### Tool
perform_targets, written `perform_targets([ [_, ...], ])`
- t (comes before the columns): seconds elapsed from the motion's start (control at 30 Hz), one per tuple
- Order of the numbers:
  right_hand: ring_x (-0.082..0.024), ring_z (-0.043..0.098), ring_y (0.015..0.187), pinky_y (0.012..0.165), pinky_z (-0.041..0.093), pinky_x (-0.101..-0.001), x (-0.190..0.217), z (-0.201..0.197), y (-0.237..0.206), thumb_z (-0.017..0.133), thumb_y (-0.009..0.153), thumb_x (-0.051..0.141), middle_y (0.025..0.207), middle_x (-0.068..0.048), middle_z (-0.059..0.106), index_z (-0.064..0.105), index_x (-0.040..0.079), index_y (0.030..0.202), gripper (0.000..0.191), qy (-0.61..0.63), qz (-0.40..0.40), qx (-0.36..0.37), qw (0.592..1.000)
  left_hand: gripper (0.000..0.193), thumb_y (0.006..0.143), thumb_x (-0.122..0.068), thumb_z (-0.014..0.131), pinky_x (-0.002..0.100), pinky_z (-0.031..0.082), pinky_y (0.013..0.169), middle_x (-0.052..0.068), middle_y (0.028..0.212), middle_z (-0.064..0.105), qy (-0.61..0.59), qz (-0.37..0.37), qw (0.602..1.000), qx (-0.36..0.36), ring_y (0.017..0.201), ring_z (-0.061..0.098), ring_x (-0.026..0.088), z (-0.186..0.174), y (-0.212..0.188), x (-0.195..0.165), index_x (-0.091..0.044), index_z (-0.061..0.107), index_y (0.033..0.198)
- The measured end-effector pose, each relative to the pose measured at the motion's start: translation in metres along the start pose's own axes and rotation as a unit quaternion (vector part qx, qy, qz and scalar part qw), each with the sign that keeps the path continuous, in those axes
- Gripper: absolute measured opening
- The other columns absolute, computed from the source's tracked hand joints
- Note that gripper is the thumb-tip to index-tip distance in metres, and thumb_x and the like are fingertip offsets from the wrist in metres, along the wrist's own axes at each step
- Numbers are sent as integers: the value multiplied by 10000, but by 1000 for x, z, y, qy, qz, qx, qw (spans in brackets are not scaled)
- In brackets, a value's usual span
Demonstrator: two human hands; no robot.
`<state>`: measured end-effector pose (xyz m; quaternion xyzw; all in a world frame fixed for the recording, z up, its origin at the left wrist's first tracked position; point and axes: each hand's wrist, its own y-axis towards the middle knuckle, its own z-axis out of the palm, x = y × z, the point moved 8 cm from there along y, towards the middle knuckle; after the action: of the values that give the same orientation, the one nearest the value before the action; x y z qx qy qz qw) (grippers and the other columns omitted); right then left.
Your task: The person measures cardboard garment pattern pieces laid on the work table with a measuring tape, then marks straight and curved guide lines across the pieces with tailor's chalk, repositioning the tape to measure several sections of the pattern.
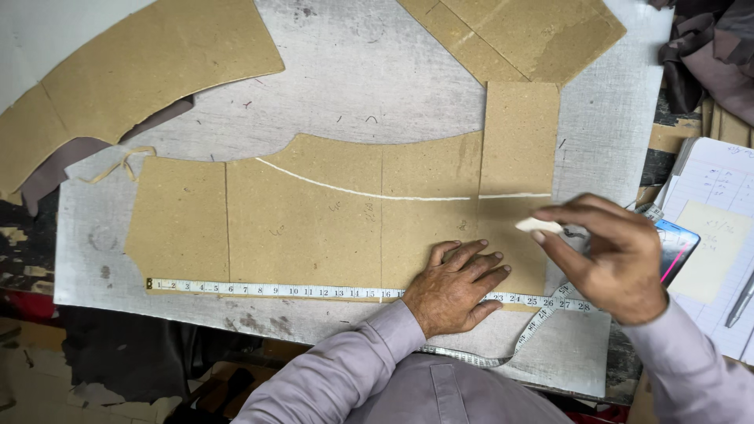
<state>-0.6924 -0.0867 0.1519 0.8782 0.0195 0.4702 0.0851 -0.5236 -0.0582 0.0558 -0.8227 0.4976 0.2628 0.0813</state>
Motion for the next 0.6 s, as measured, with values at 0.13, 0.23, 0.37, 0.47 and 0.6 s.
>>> perform_targets([
  [0.13, -172, 740, 1011, 878, 631, -278, -6, 1, -66, 712, 946, -28, 1113, -136, 739, 677, -8, 1239, 297, 194, 59, -117, 972, 521, 974, -493, 587, 505, 253, 1221, 29, 1491, 553, -10, -9, 1000, 6, 1489, 380, 247, -3, -1, -3, -184, 623, 1393],
  [0.23, -182, 721, 966, 841, 590, -262, -27, 19, -115, 681, 951, -59, 1110, -166, 741, 655, -69, 1277, 327, 149, 210, -172, 951, 515, 968, -492, 599, 501, 255, 1223, 28, 1493, 550, -14, -20, 1000, 15, 1495, 374, 250, -5, -2, -4, -188, 626, 1384],
  [0.37, -203, 713, 933, 830, 597, -291, -36, 35, -150, 674, 961, -64, 1110, -193, 721, 637, -91, 1296, 338, 122, 264, -202, 935, 478, 962, -461, 624, 503, 246, 1223, 27, 1475, 560, -29, -41, 998, 23, 1478, 378, 246, -6, -2, -4, -191, 637, 1356],
  [0.47, -194, 715, 934, 837, 599, -293, -41, 31, -157, 646, 1007, -63, 1116, -193, 718, 613, -100, 1320, 317, 116, 250, -229, 934, 436, 972, -386, 625, 481, 280, 1234, 8, 1480, 586, -40, -43, 998, 9, 1489, 414, 231, -10, -1, -6, -198, 645, 1365],
  [0.6, -174, 715, 950, 853, 602, -287, -54, 20, -148, 609, 1043, -71, 1132, -177, 713, 607, -103, 1328, 286, 116, 217, -248, 937, 362, 987, -312, 641, 471, 346, 1205, 58, 1444, 613, -65, -27, 996, -48, 1437, 486, 268, -24, -10, -10, -172, 685, 1318],
])
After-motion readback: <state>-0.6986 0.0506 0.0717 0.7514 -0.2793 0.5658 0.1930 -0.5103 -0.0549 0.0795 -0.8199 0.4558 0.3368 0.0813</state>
